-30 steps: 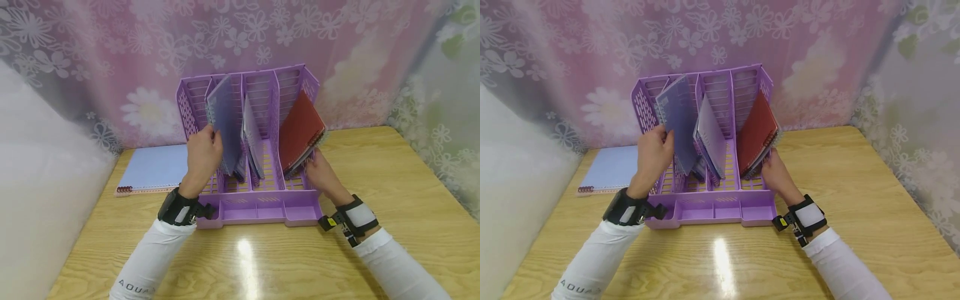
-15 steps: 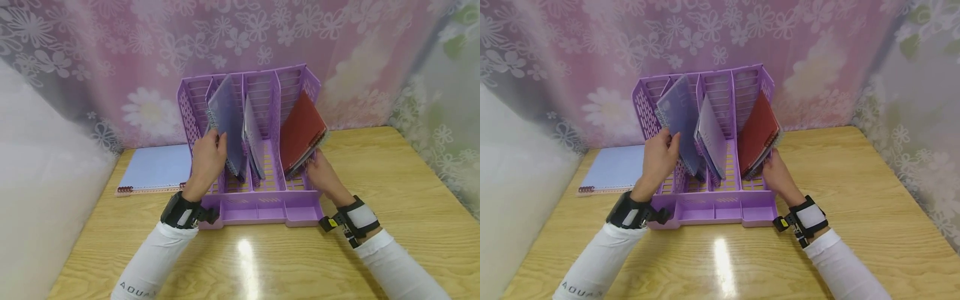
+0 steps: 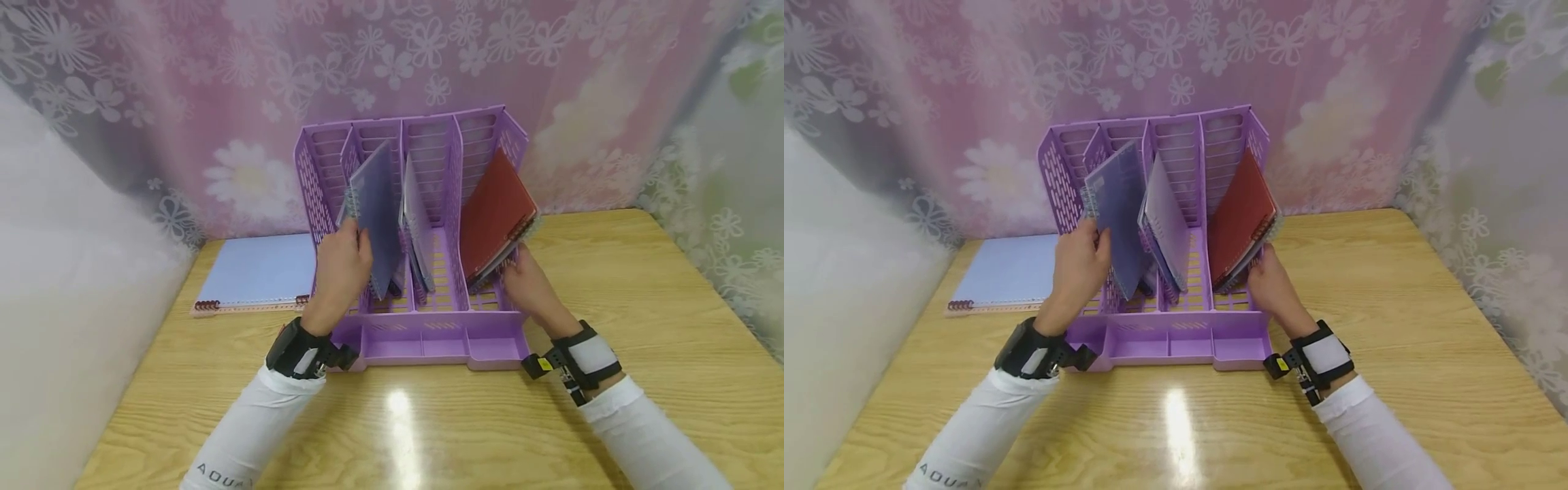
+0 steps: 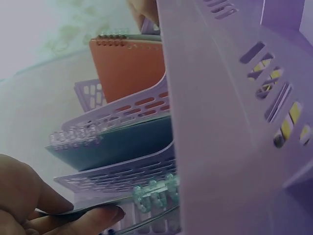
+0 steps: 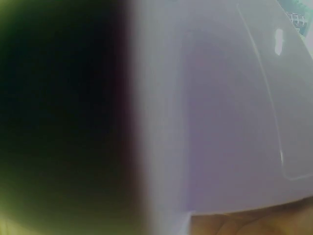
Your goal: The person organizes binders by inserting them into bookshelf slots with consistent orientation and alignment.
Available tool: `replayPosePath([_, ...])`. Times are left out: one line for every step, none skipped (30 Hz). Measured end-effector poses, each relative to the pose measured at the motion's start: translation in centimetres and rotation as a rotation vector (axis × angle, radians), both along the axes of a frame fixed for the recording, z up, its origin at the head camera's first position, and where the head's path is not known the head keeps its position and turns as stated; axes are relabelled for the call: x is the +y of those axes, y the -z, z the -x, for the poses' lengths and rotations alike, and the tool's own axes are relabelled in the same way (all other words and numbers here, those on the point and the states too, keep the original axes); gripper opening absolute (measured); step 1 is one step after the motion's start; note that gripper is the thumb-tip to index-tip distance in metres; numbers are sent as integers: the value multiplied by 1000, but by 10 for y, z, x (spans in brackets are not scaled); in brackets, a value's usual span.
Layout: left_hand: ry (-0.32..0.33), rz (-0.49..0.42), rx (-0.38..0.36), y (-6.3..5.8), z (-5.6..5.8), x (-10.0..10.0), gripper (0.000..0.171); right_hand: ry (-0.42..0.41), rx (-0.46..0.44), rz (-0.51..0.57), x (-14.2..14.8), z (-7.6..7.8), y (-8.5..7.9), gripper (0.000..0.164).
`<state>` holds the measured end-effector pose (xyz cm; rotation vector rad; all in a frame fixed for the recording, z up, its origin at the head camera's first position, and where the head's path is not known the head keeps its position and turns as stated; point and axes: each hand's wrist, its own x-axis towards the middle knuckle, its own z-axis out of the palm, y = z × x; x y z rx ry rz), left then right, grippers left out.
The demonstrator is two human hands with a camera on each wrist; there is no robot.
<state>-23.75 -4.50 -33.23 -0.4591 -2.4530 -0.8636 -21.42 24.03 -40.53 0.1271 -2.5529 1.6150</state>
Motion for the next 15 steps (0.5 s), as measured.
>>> replayPosePath([-4,5,-9,1,1,1,29,-3,0,11,0,0,0,59])
replayPosePath([-2,3,-19,1,3,3,28,-1,-7,3,0,0,1,58])
replayPosePath([5,3,-38,1,4,5,26,-2,-8,4,0,0,1,58])
replayPosePath([11,15,-60,1,5,7,25,-2,-11,-2,0,0,1,58])
replayPosePath([33,19,-99,1,6,9,23,-2,-15,-5,0,-1,2,57])
replayPosePath([58,32,-154,0,6,10,26,-5,-20,-8,0,-1,2,57])
replayPosePath([84,50,-216,0,6,10,33,-6,-25,-9,-1,-1,2,57])
replayPosePath([118,70,-289,0,6,10,37,-6,-27,-15,-1,-1,3,56])
replayPosePath([154,98,-369,0,6,9,39,-4,-23,-11,-1,-1,3,57])
replayPosePath([184,130,-438,0,5,8,41,-5,-24,-7,-1,0,3,57])
replayPosePath([212,151,-506,0,4,6,43,-5,-22,-5,-1,0,3,57])
replayPosePath([236,187,-551,0,4,4,46,-4,-20,-4,0,0,2,57])
replayPosePath([250,218,-597,-1,3,2,49,-4,-16,-4,0,0,1,57])
replayPosePath([263,258,-635,-1,3,0,51,-3,-12,-7,1,0,1,57])
replayPosePath([271,292,-672,-2,2,-2,54,-2,-10,-8,1,0,0,58])
